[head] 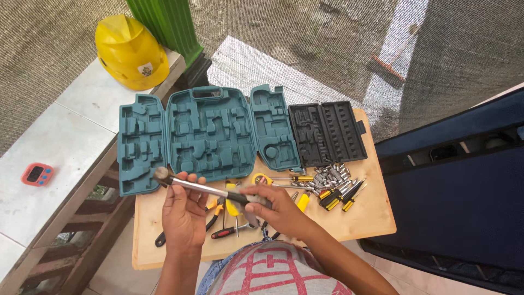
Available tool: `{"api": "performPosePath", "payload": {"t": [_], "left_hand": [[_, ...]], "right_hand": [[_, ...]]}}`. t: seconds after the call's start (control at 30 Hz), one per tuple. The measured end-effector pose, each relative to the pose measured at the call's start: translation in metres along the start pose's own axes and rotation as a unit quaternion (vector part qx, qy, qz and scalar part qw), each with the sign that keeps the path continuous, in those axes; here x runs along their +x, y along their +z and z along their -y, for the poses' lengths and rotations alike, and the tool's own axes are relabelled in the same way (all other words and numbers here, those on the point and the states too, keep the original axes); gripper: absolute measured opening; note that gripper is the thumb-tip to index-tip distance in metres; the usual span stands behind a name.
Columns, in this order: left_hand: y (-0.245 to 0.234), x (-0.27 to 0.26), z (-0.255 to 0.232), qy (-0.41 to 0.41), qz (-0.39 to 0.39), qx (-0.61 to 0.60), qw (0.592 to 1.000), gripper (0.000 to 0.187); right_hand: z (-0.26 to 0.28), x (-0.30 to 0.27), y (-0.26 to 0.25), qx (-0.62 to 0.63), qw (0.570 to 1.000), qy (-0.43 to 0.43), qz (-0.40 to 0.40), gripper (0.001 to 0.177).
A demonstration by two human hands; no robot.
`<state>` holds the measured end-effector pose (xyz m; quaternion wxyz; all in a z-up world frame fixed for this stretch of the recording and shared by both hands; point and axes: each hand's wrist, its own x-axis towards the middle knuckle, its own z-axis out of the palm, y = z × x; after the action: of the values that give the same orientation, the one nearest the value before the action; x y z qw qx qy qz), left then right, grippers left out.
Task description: The person wipes a hammer with a cloth, places the hammer into a tool case, and wipes the compartments of the tool case with the cloth.
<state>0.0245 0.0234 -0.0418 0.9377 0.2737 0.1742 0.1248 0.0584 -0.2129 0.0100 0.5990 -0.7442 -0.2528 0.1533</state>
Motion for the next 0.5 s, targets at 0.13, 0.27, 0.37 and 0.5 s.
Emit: {"api": "performPosePath", "payload": {"t": [0.13,0.27,0.37,0.5], "left_hand": [[-0.004,-0.009,0.003,-0.03,0.034,-0.005,0.999,0.027],[-0.003,-0.011,0.012,-0.063,0.056,-0.04,0.996,0.029],[-0.008,-0.008,0.015,-0.061,0.014,-0.037,0.997,0.03],[-0.022,-0.005,0.011,-0.027,-0.008,-0.035,0.999,0.034]], "right_hand": [[-0.018,-0.004,0.001,0.169,0.953,0.225,0.11,0.044],[-0.023,-0.001,0.013,0.191,0.939,0.219,0.183,0.042],[-0.019,-0.001,0.014,0.095,0.97,0.123,0.187,0.042],[-0.013,-0.007,0.003,0.068,0.96,0.165,0.217,0.053]]}}
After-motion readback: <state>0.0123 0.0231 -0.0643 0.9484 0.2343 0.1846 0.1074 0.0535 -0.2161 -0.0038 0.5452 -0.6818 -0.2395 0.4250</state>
